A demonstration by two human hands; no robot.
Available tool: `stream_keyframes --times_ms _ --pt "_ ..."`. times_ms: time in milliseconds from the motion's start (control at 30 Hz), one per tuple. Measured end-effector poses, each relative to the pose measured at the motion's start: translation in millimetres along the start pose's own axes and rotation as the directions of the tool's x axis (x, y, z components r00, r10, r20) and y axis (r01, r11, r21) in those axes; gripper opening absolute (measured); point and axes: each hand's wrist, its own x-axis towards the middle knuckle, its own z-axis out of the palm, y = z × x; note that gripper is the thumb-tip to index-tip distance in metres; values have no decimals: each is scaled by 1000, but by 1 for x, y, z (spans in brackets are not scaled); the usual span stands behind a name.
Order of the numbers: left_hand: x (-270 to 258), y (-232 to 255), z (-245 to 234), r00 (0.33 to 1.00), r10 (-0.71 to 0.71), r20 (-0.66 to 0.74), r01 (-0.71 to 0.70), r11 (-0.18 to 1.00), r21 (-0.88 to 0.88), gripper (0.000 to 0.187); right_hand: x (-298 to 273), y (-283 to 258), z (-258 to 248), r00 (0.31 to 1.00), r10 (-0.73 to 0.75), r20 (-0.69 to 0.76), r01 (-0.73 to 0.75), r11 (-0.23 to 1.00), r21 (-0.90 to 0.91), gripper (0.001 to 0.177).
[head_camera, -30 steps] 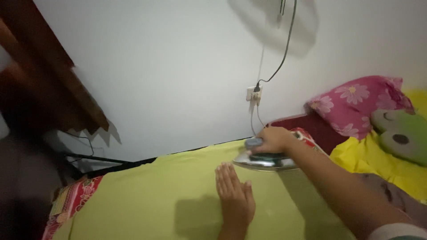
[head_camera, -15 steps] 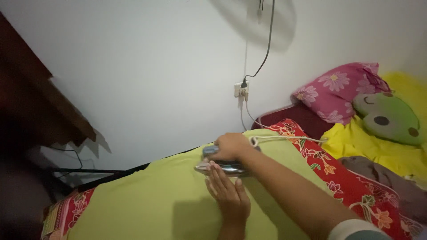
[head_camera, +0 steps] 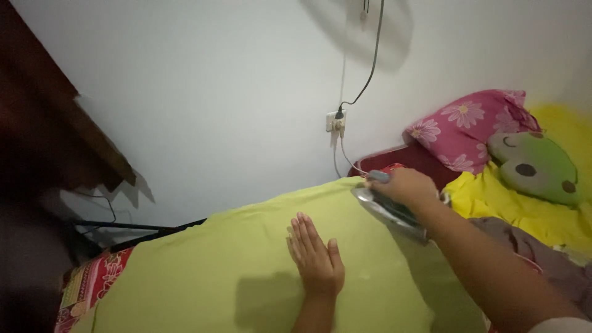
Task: Ironing a green shirt on a bed.
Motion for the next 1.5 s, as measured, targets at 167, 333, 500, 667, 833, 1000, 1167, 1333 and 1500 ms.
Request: stream_keyframes --times_ms 167,333,500,667,833,1000,1167,1333,1500 --pt "-1 0 8 993 29 113 -36 998 61 66 20 18 -2 997 74 -19 -73 997 21 71" --pt "2 -5 19 912 13 409 -57 994 97 62 35 28 5 993 88 -84 -86 996 23 75" --pt "-1 -2 19 908 23 418 -71 993 99 57 44 30 1 988 115 -103 -110 993 50 78" --pt "-2 -5 21 950 108 294 -141 985 94 51 62 25 2 983 158 -93 -154 987 48 79" --pt "-3 -8 27 946 140 291 -177 978 108 52 78 27 3 978 181 -107 -178 983 38 80" --pt "4 -2 22 926 57 374 -99 991 94 53 65 32 -7 987 112 -113 -105 992 62 80" --pt "6 2 18 929 -8 370 -5 999 33 63 29 32 -20 978 -11 -206 45 986 163 78" --pt "8 11 2 987 80 138 -88 995 50 73 20 23 21 850 -9 -527 357 745 563 67" --pt "-14 1 -36 997 -2 75 -2 999 48 74 -11 12 82 825 129 -551 482 350 803 52"
